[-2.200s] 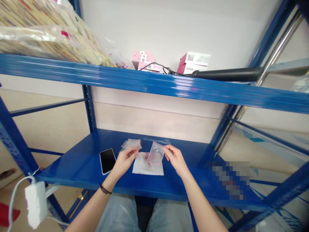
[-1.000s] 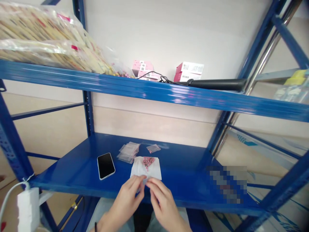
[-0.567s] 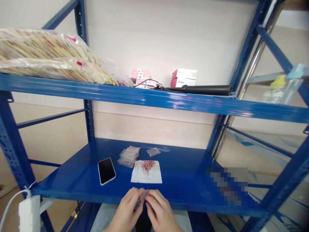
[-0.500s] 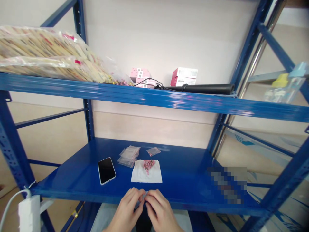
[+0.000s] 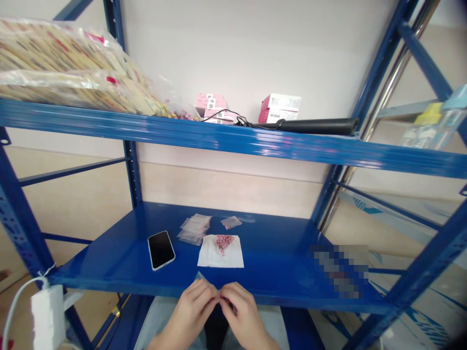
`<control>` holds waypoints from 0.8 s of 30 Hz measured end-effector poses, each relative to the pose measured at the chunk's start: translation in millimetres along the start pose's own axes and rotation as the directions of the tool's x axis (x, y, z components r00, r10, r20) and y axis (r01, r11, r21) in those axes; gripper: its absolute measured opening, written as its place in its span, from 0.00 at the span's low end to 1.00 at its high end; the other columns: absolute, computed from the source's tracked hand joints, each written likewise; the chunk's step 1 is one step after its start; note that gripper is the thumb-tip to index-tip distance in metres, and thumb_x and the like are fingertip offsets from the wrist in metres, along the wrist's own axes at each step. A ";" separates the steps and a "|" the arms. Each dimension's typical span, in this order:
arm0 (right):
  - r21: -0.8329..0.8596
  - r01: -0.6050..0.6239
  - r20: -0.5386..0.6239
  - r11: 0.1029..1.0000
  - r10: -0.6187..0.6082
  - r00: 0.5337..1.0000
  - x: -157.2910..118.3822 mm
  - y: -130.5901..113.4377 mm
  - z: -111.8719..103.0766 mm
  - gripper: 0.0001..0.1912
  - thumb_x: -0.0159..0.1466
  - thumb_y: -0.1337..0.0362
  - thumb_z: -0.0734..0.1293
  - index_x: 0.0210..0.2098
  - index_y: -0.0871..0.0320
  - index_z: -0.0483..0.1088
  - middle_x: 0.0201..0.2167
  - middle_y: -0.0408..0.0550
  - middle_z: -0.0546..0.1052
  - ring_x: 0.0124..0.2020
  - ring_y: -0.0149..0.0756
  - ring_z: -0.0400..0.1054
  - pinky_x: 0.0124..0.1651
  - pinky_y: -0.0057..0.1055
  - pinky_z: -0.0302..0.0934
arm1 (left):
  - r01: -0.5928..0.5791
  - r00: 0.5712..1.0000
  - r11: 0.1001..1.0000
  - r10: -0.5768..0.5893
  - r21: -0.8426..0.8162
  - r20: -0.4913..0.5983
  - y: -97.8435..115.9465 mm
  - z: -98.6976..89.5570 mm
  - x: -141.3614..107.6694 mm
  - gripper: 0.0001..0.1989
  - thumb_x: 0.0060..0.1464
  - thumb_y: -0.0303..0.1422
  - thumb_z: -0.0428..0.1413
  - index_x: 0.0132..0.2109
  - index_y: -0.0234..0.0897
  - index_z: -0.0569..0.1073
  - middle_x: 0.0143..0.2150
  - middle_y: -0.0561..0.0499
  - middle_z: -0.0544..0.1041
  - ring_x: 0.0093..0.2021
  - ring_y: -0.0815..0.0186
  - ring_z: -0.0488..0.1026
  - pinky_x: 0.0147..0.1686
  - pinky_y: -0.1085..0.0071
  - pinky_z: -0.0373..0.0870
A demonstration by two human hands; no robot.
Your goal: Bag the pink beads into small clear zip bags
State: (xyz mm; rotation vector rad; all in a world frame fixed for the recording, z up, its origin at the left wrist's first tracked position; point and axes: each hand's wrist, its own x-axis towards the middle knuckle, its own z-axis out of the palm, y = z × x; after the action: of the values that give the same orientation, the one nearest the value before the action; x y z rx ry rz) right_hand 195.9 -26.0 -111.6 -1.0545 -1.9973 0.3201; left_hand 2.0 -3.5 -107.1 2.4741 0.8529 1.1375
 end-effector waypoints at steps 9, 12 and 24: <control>-0.036 0.066 0.124 0.997 -0.061 0.990 0.4 -1.4 -12.1 0.08 0.72 0.68 0.59 0.41 0.54 0.68 0.38 0.46 0.77 0.39 0.35 0.72 0.43 0.28 0.63 | 0.280 0.959 0.843 -0.227 -0.459 0.168 12.6 -15.9 9.2 0.07 0.65 0.38 0.56 0.41 0.40 0.71 0.44 0.48 0.75 0.46 0.60 0.70 0.49 0.67 0.65; -0.052 0.128 0.183 0.990 -0.116 0.976 0.3 -2.1 -15.1 0.09 0.73 0.67 0.57 0.41 0.54 0.68 0.37 0.46 0.77 0.37 0.35 0.72 0.41 0.28 0.63 | 0.418 0.905 0.646 -0.236 -0.639 0.353 5.9 -25.5 9.1 0.11 0.63 0.42 0.57 0.43 0.39 0.71 0.43 0.49 0.74 0.46 0.60 0.69 0.48 0.67 0.64; -0.009 0.142 0.252 0.990 -0.135 0.958 1.8 -21.0 -25.9 0.07 0.70 0.69 0.63 0.42 0.53 0.72 0.45 0.46 0.76 0.46 0.36 0.69 0.49 0.29 0.64 | 0.535 0.843 0.378 -0.173 -0.756 0.510 -6.5 -20.4 -2.8 0.30 0.52 0.38 0.68 0.61 0.41 0.70 0.50 0.45 0.77 0.52 0.55 0.73 0.54 0.58 0.65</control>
State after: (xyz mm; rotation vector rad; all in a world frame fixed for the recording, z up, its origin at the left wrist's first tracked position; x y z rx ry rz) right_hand 203.5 -41.3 -83.0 -0.9205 -2.2951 0.3662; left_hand -17.5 0.1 -98.6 1.4006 0.4448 0.6455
